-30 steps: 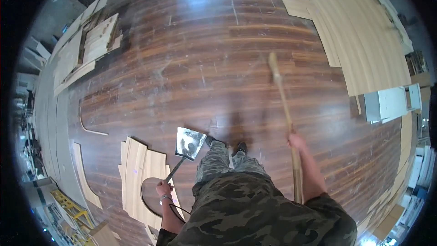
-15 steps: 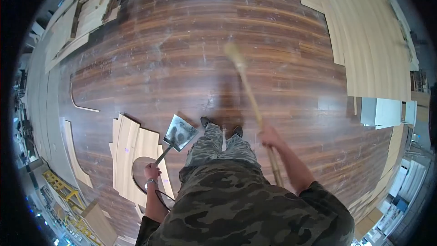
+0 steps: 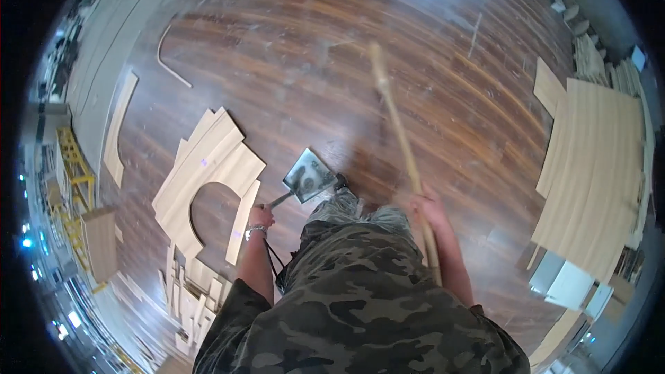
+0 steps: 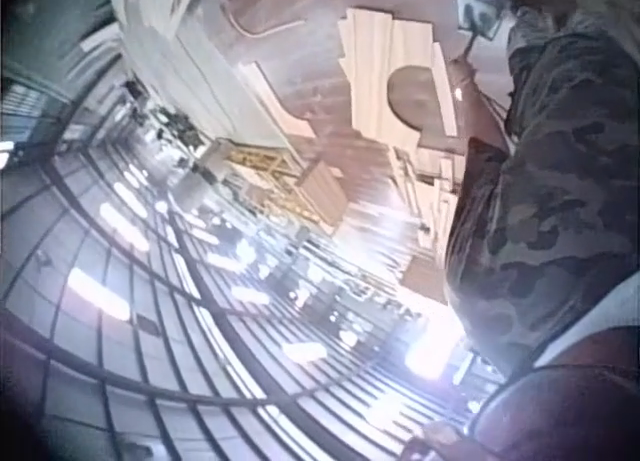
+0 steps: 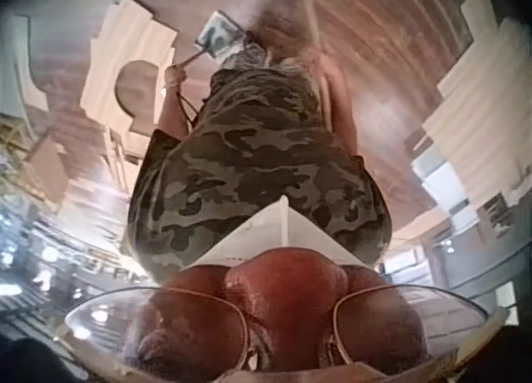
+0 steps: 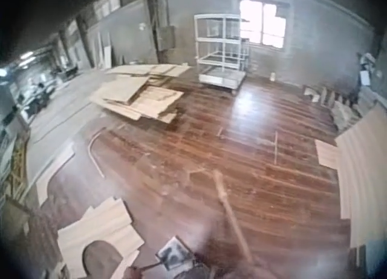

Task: The user is sweeping sawdust and wood debris from a factory floor using a push broom.

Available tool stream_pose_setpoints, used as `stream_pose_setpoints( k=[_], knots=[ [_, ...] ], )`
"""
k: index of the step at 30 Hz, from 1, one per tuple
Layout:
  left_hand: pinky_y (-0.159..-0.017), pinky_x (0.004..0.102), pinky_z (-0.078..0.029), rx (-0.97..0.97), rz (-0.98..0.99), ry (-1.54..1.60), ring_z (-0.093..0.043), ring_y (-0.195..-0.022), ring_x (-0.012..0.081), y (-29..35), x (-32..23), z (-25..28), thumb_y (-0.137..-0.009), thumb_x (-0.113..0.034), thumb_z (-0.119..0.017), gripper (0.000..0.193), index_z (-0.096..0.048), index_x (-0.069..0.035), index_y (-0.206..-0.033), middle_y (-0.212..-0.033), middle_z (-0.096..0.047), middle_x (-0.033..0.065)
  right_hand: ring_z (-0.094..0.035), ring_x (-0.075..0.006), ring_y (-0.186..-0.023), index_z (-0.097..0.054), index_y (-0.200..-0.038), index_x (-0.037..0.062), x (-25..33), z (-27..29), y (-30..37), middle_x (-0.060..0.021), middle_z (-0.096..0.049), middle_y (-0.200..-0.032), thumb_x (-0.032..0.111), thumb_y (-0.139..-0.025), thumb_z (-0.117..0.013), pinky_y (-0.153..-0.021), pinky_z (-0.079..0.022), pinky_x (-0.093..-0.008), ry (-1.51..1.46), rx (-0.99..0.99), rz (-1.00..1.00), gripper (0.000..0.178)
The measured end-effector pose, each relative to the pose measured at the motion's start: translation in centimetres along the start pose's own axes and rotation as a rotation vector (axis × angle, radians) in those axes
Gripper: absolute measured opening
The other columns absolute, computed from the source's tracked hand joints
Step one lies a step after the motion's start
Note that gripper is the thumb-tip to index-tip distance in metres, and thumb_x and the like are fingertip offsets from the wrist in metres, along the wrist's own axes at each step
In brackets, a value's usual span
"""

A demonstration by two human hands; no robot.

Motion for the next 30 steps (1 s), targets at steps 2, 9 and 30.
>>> stream_pose_setpoints(
  k=[2, 9, 30],
  knots=[
    [-0.048, 0.0334, -0.051, -0.027, 0.009, 0.028, -0.065, -0.052, 0.0214, 1.9, -2.7, -1.7, -0.089, -0.029, -0.054, 0.032, -0.064, 0.001, -0.089, -0.06, -0.062, 0.0116, -0.047, -0.0118, -0.042, -0.043, -0.134, 0.0075, -1.2, 6.4, -1.4, -0.002, -0.052, -0.061, 0.004, -0.081, -0.061, -0.036, -0.04, -0.0274, -0.07, -0.085, 0.023, 0.057],
    [-0.045, 0.0333, -0.05, -0.072, 0.11, 0.135, -0.064, -0.05, 0.0232, 4.9, 0.5, -2.8, -0.09, -0.022, -0.052, 0.032, -0.062, 0.008, -0.094, -0.064, -0.062, 0.0155, -0.053, -0.0184, -0.043, -0.054, -0.082, -0.0019, -3.1, 22.7, -11.4, -0.0075, -0.053, -0.06, 0.003, -0.085, -0.048, -0.038, -0.042, -0.0321, 0.22, -0.282, -0.079, 0.009],
    [-0.061, 0.0359, -0.055, -0.345, 0.101, 0.04, -0.068, -0.06, 0.0266, 7.9, 3.5, -9.3, -0.087, -0.027, -0.058, 0.028, -0.065, 0.0, -0.091, -0.069, -0.068, 0.0152, -0.05, -0.0139, -0.041, -0.043, -0.135, 0.0125, 19.0, 1.2, -15.8, -0.0041, -0.052, -0.06, 0.001, -0.08, -0.056, -0.038, -0.043, -0.0302, 0.586, 0.611, 0.056, 0.058]
  ],
)
Point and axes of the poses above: each hand's wrist, its own y-axis away from the middle knuckle, its own z-axis out of the back of the hand, x = y × z, the point moved 1 cm from there along -y, towards the middle knuckle
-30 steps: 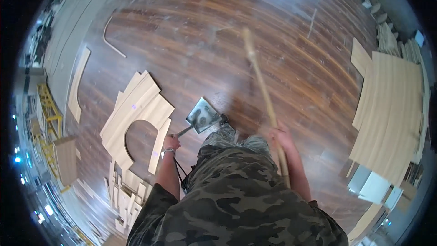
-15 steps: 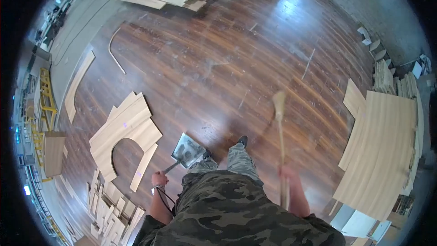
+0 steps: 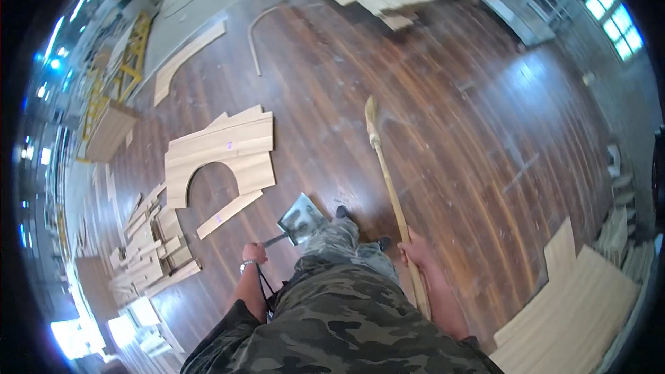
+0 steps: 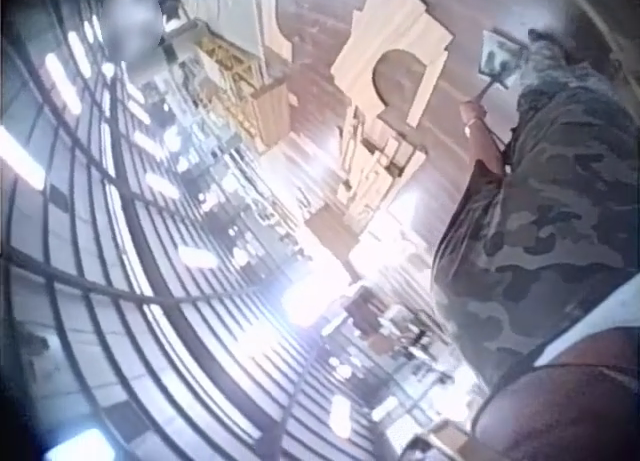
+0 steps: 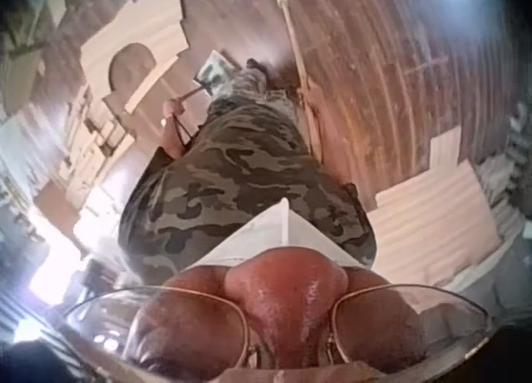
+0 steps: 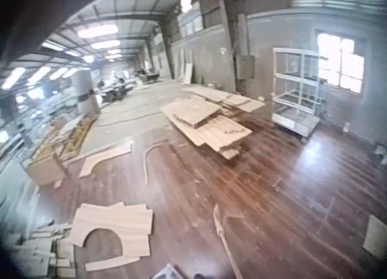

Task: The user is sweeping sawdust and wood debris from a factory floor using a push broom.

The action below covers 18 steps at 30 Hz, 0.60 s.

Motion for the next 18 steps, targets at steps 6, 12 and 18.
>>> stream_pose_setpoints(
  k=[6, 12, 18],
  knots=[
    [-0.06, 0.0356, -0.056, -0.073, 0.455, 0.164, -0.07, -0.065, 0.0243, 1.8, -3.8, -5.1, -0.087, -0.02, -0.052, 0.03, -0.066, 0.005, -0.093, -0.075, -0.068, 0.0168, -0.053, -0.0118, -0.045, -0.038, -0.143, 0.0154, 5.8, -2.0, -1.1, -0.0031, -0.052, -0.062, 0.004, -0.082, -0.058, -0.04, -0.043, -0.0281, 0.173, 0.185, -0.01, 0.066],
    [-0.079, 0.0436, -0.053, 0.038, 0.553, 0.243, -0.066, -0.092, 0.0377, 4.7, -7.3, -6.7, -0.083, -0.031, -0.057, 0.035, -0.069, -0.001, -0.096, -0.097, -0.066, 0.0248, -0.047, -0.0096, -0.047, -0.034, -0.144, 0.0171, 10.3, -6.4, -9.8, 0.0001, -0.048, -0.065, 0.011, -0.09, -0.054, -0.041, -0.039, -0.0247, 0.1, 0.54, -0.247, 0.058],
    [-0.072, 0.0408, -0.055, -0.008, 0.768, 0.546, -0.07, -0.074, 0.0326, 10.1, -7.9, -6.4, -0.085, -0.029, -0.053, 0.036, -0.068, 0.003, -0.092, -0.078, -0.068, 0.0227, -0.044, -0.0094, -0.046, -0.039, -0.139, 0.0177, 10.7, -9.6, -16.4, -0.0002, -0.049, -0.068, 0.015, -0.093, -0.05, -0.041, -0.037, -0.0249, 0.207, 0.538, -0.407, 0.048]
  ],
)
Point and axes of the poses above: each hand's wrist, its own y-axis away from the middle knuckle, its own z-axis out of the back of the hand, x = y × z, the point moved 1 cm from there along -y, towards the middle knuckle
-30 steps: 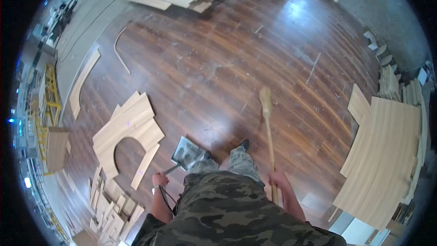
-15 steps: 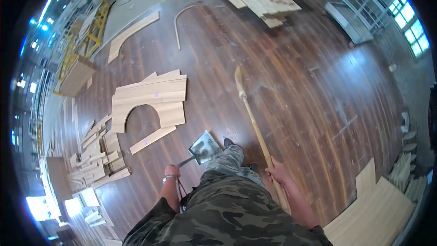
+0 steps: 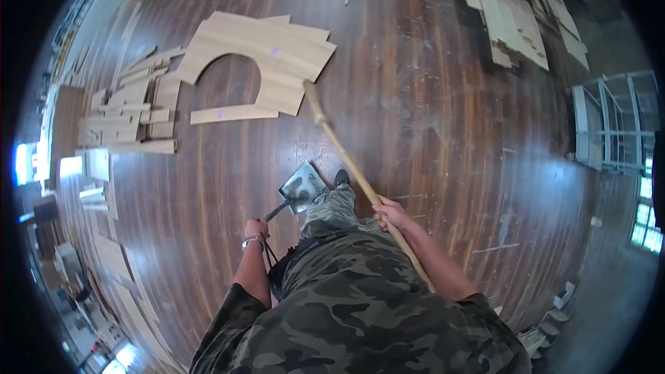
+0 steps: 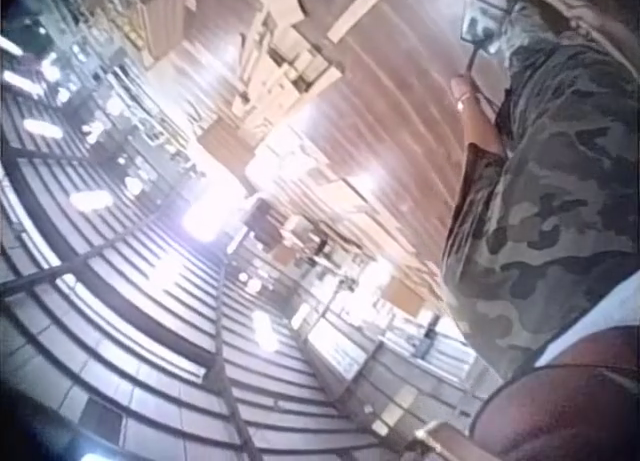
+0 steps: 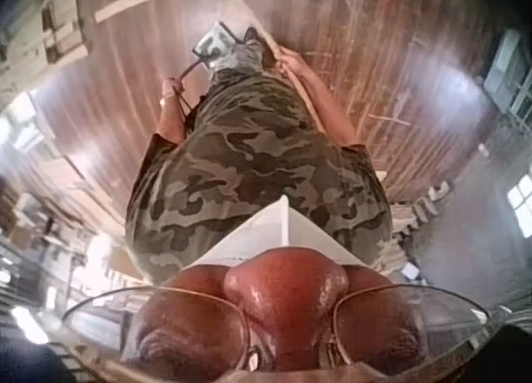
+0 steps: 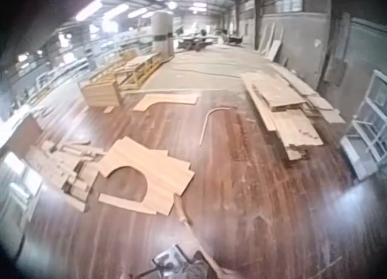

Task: The user is sweeping sawdust and wood debris from a factory floor using a push broom.

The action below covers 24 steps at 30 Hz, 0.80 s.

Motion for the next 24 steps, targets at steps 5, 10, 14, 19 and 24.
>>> stream_pose_setpoints(
  k=[5, 10, 14, 19, 24],
  knots=[
    [-0.074, 0.0418, -0.054, -0.023, 0.118, 0.058, -0.069, -0.077, 0.0343, 2.5, 1.0, -0.8, -0.085, -0.03, -0.052, 0.037, -0.069, 0.001, -0.091, -0.079, -0.068, 0.0232, -0.043, -0.0108, -0.044, -0.041, -0.138, 0.0197, 0.1, 7.7, 4.4, -0.0019, -0.05, -0.067, 0.015, -0.093, -0.051, -0.038, -0.036, -0.0265, -0.224, -0.201, -0.067, 0.046],
    [-0.084, 0.0458, -0.05, -0.178, 0.179, 0.038, -0.064, -0.091, 0.0398, 2.9, 7.4, -3.8, -0.082, -0.032, -0.053, 0.036, -0.07, -0.001, -0.09, -0.089, -0.067, 0.0248, -0.043, -0.01, -0.043, -0.039, -0.139, 0.0201, 6.4, 10.0, 6.5, -0.0008, -0.048, -0.065, 0.011, -0.091, -0.052, -0.037, -0.037, -0.0246, 0.13, -0.309, 0.035, 0.051],
    [-0.079, 0.0454, -0.051, -0.239, 0.207, 0.122, -0.066, -0.082, 0.0399, 6.1, 7.9, -4.3, -0.082, -0.028, -0.053, 0.035, -0.069, 0.002, -0.089, -0.08, -0.066, 0.0262, -0.045, -0.0091, -0.044, -0.042, -0.139, 0.0198, 9.6, 10.2, 10.0, 0.0003, -0.047, -0.064, 0.009, -0.089, -0.055, -0.037, -0.04, -0.0243, 0.389, -0.365, 0.061, 0.053],
    [-0.053, 0.0403, -0.052, -0.31, 0.213, 0.335, -0.066, -0.056, 0.0294, 11.4, 6.7, -5.7, -0.086, -0.022, -0.051, 0.032, -0.068, 0.005, -0.084, -0.059, -0.062, 0.0179, -0.048, -0.0096, -0.045, -0.026, -0.148, 0.0195, 9.4, 11.6, 13.1, 0.0007, -0.048, -0.065, 0.009, -0.089, -0.055, -0.038, -0.041, -0.0256, 0.34, -0.107, -0.084, 0.066],
    [-0.044, 0.0366, -0.049, -0.383, 0.35, 0.463, -0.061, -0.045, 0.0219, 14.6, 5.4, -7.2, -0.086, -0.02, -0.048, 0.034, -0.064, 0.008, -0.076, -0.055, -0.059, 0.0122, -0.047, -0.0094, -0.044, -0.032, -0.145, 0.0173, 7.1, 15.2, 12.1, 0.0004, -0.048, -0.065, 0.011, -0.09, -0.055, -0.038, -0.041, -0.0256, 0.361, 0.08, -0.156, 0.06]
  ],
)
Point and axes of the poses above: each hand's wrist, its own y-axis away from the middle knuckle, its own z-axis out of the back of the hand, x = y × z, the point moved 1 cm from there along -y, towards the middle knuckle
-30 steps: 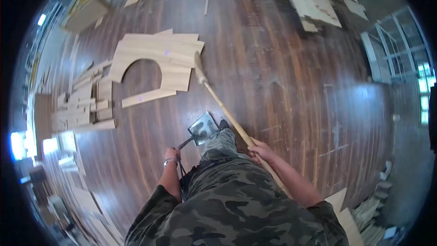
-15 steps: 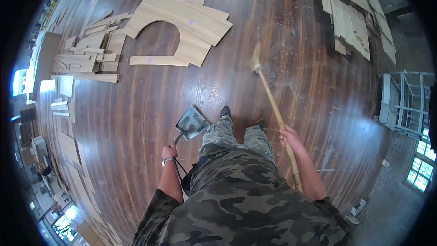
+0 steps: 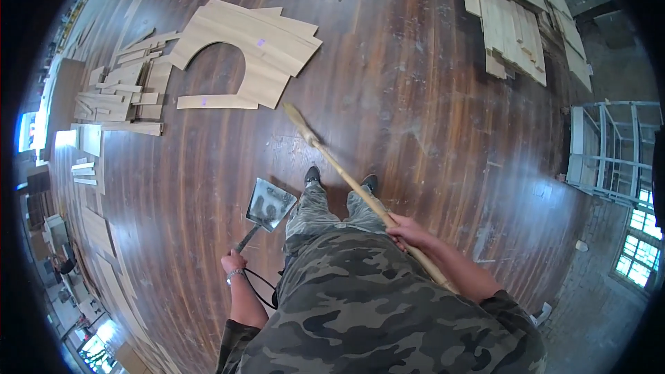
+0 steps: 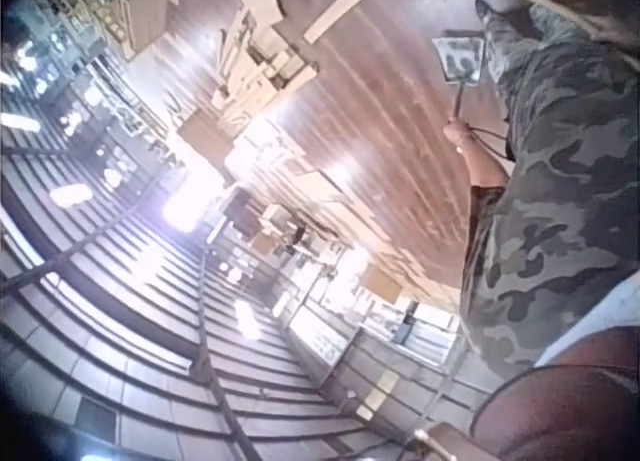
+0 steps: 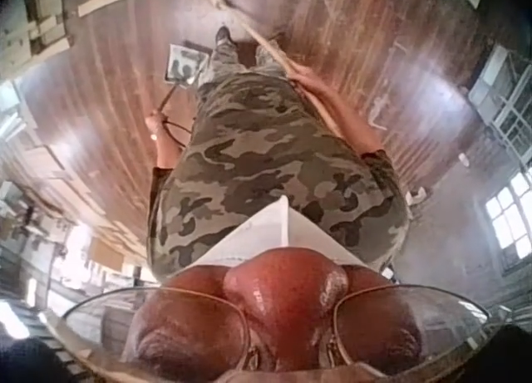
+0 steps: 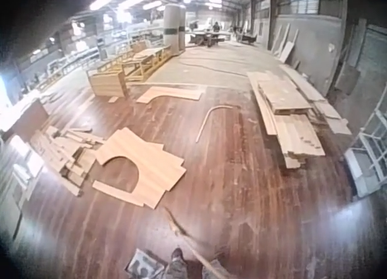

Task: The user is sweeping sawdust and wood debris from a factory floor using a push broom.

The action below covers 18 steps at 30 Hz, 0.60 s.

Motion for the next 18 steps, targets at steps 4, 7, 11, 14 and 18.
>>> stream_pose_setpoints(
  k=[4, 7, 11, 14, 18],
  knots=[
    [-0.041, 0.0362, -0.047, 0.02, -0.014, 0.012, -0.059, -0.043, 0.0214, 3.1, -2.7, -1.5, -0.086, -0.02, -0.048, 0.034, -0.061, 0.007, -0.072, -0.052, -0.056, 0.011, -0.047, -0.0108, -0.044, -0.042, -0.135, 0.0157, -2.0, 7.4, 2.2, -0.0005, -0.048, -0.064, 0.012, -0.09, -0.056, -0.037, -0.041, -0.0272, 0.115, -0.096, -0.041, 0.048],
    [-0.039, 0.0354, -0.045, -0.002, 0.026, 0.106, -0.057, -0.042, 0.0207, 3.8, -2.1, -1.5, -0.087, -0.02, -0.047, 0.033, -0.06, 0.007, -0.073, -0.052, -0.055, 0.0105, -0.048, -0.0114, -0.044, -0.041, -0.138, 0.0171, -0.7, 11.5, 3.5, -0.0004, -0.048, -0.063, 0.012, -0.089, -0.055, -0.036, -0.041, -0.0277, 0.102, -0.201, -0.008, 0.051],
    [-0.037, 0.0342, -0.044, -0.001, 0.006, 0.128, -0.057, -0.042, 0.0212, 5.7, -3.1, -3.3, -0.088, -0.022, -0.046, 0.033, -0.058, 0.007, -0.078, -0.054, -0.056, 0.0114, -0.047, -0.012, -0.041, -0.035, -0.143, 0.0189, 2.8, 16.0, 2.8, -0.0004, -0.047, -0.062, 0.01, -0.089, -0.056, -0.034, -0.039, -0.028, -0.036, -0.392, 0.053, 0.059],
    [-0.036, 0.0331, -0.042, 0.022, 0.035, 0.164, -0.054, -0.041, 0.0207, 5.2, -5.1, -3.6, -0.088, -0.022, -0.046, 0.03, -0.055, 0.004, -0.078, -0.056, -0.055, 0.011, -0.046, -0.0125, -0.039, -0.034, -0.142, 0.0172, 3.7, 18.6, 1.9, -0.0015, -0.048, -0.061, 0.009, -0.088, -0.057, -0.033, -0.038, -0.0283, -0.026, -0.531, 0.095, 0.059],
    [-0.035, 0.0343, -0.044, 0.043, 0.066, 0.215, -0.055, -0.04, 0.0219, 1.9, -5.4, -3.2, -0.089, -0.028, -0.045, 0.04, -0.057, 0.008, -0.077, -0.056, -0.057, 0.0136, -0.045, -0.0108, -0.041, -0.041, -0.131, 0.0144, 5.3, 16.8, 3.5, -0.0007, -0.05, -0.064, 0.01, -0.09, -0.054, -0.034, -0.039, -0.0246, -0.219, -0.45, 0.173, 0.044]
  ],
)
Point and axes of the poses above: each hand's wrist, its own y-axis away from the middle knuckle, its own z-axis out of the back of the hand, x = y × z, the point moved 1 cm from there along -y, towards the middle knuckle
